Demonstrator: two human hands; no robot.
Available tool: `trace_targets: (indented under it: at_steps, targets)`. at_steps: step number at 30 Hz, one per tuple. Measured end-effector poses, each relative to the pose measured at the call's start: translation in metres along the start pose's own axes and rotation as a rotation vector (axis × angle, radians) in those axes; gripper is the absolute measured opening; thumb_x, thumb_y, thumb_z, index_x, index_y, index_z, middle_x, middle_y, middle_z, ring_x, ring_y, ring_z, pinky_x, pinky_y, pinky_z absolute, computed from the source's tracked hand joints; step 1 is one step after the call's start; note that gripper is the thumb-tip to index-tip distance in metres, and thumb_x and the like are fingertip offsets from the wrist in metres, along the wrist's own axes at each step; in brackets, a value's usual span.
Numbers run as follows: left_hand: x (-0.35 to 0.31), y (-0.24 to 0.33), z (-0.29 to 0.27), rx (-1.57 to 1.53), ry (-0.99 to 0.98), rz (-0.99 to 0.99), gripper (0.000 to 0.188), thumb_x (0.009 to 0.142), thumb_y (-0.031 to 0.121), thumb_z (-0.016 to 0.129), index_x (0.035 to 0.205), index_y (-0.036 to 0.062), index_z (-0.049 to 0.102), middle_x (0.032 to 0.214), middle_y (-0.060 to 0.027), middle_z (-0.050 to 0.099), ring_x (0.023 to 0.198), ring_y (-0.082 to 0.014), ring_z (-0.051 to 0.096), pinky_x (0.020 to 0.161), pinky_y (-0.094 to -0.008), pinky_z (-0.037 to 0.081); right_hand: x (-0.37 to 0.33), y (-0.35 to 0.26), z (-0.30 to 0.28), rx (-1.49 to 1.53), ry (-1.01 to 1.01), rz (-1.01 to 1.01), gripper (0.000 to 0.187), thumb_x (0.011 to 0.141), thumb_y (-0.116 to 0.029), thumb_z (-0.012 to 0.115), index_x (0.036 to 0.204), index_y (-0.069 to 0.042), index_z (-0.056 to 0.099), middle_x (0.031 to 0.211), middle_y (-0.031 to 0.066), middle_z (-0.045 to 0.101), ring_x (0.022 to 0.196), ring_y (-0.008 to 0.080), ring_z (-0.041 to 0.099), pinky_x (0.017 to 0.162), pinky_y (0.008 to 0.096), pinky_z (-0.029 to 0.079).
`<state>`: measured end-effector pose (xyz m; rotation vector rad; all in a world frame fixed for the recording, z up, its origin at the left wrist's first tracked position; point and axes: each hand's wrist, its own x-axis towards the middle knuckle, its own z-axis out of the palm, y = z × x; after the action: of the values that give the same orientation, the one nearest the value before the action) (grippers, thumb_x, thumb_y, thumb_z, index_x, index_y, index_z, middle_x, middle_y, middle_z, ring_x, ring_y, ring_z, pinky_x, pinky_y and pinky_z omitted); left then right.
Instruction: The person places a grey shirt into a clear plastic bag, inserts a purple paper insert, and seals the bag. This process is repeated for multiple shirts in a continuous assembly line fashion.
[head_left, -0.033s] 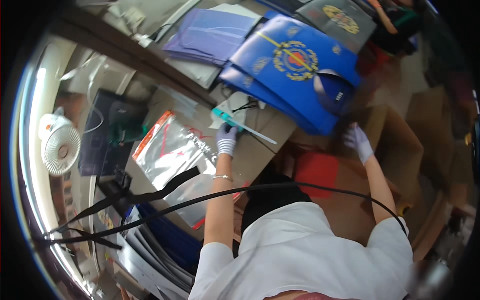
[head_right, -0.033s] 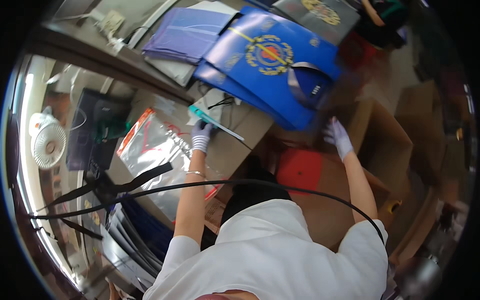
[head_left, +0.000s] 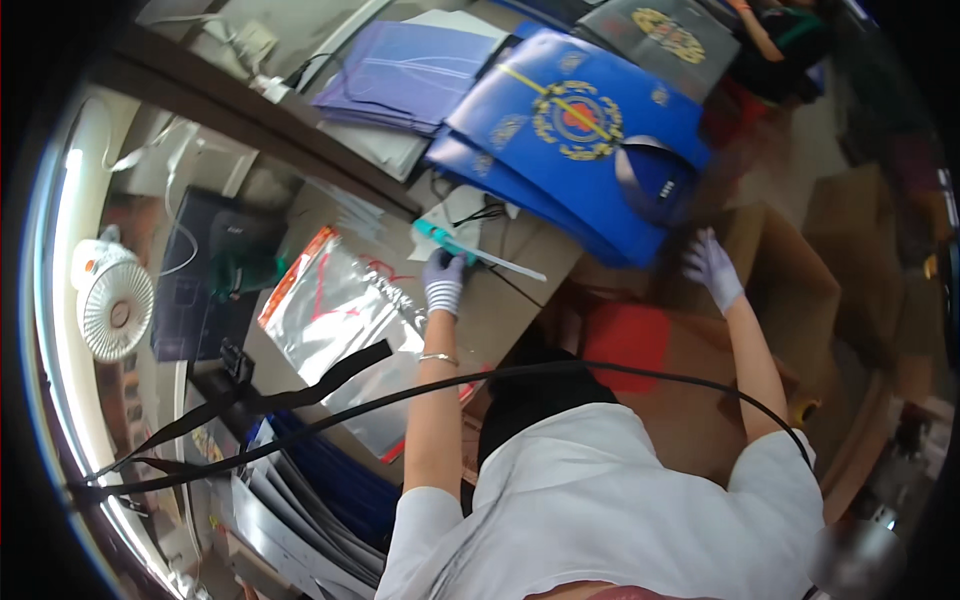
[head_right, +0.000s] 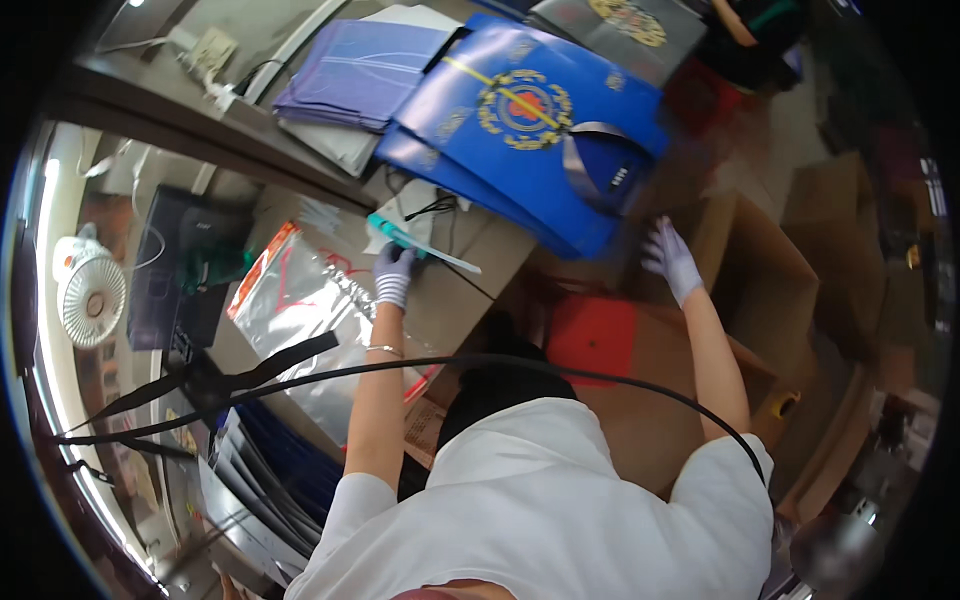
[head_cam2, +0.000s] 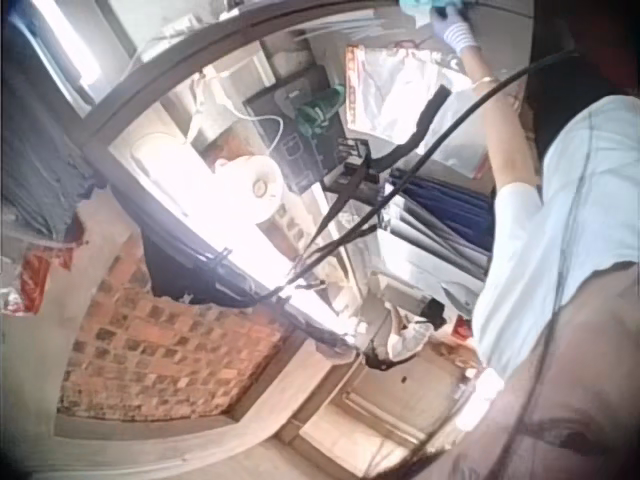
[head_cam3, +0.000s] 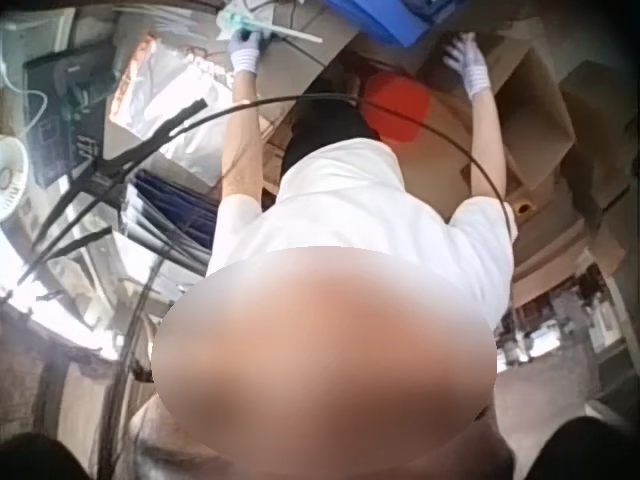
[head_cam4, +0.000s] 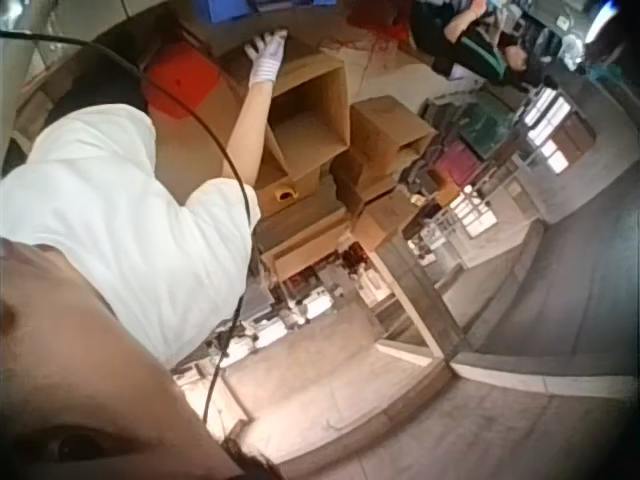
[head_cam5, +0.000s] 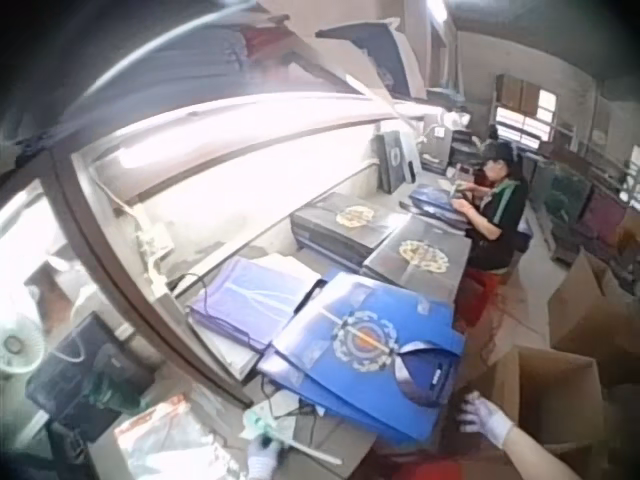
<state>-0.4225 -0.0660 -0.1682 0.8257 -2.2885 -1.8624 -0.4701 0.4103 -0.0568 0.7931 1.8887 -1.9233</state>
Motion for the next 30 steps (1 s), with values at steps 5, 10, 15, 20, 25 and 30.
trace_targets:
  at_steps: [5,10,15,20,25,30]
  targets:
    - [-0.005,0.021,0.027,-0.025,0.011,-0.046,0.025,0.076,0.009,0.065,0.094,-0.0057,0.057,0.086,-0.0112,0.063,0.075,-0.0161,0.059,0.070,-0.0276,0.048,0.083,0.000,0.024,-0.003,-0.070,-0.059,0.076,0.080,-0.061,0.048,0.135,-0.012,0.029,0.131,0.0129,0.039,0.117,0.0312,0.039,0.092,0.0561,0.032]
    - [-0.010,0.009,0.016,-0.100,0.000,-0.066,0.036,0.073,0.008,0.065,0.104,-0.0061,0.055,0.094,-0.0128,0.063,0.081,-0.0174,0.060,0.075,-0.0275,0.048,0.076,-0.003,0.048,-0.167,0.012,0.008,0.081,0.074,-0.066,0.053,0.131,-0.012,0.034,0.130,0.0125,0.041,0.119,0.0317,0.036,0.090,0.0569,0.033]
    - [-0.028,-0.004,0.000,-0.007,-0.026,-0.113,0.048,0.071,0.004,0.064,0.116,-0.0045,0.049,0.098,-0.0137,0.062,0.084,-0.0172,0.060,0.078,-0.0271,0.048,0.036,-0.068,0.029,-0.416,0.126,-0.104,0.092,0.072,-0.064,0.057,0.135,-0.005,0.025,0.134,0.0175,0.034,0.120,0.0348,0.038,0.084,0.0507,0.044]
    - [-0.071,-0.008,-0.026,-0.158,-0.006,-0.116,0.054,0.071,0.001,0.063,0.121,-0.0029,0.045,0.104,-0.0124,0.058,0.087,-0.0146,0.056,0.079,-0.0248,0.047,0.000,-0.122,0.062,-0.836,0.225,-0.898,0.036,0.085,-0.018,0.058,0.117,-0.004,0.050,0.112,0.0156,0.057,0.103,0.0248,0.056,0.087,0.0334,0.043]
    - [-0.128,-0.001,-0.065,-0.140,-0.006,-0.144,0.047,0.074,0.002,0.060,0.119,-0.0022,0.048,0.106,-0.0130,0.058,0.093,-0.0169,0.057,0.082,-0.0270,0.047,-0.055,-0.144,0.156,-1.133,-0.411,-1.243,0.023,0.078,-0.012,0.059,0.099,-0.003,0.057,0.103,0.0132,0.060,0.095,0.0306,0.056,0.083,0.0344,0.045]
    - [-0.170,0.001,-0.102,-0.179,0.087,-0.104,0.035,0.078,0.004,0.059,0.112,-0.0013,0.054,0.101,-0.0103,0.061,0.090,-0.0154,0.059,0.080,-0.0272,0.047,-0.043,-0.155,0.235,-1.174,-0.571,-1.355,0.019,0.079,-0.016,0.057,0.094,-0.005,0.058,0.097,0.0135,0.061,0.091,0.0308,0.057,0.081,0.0364,0.045]
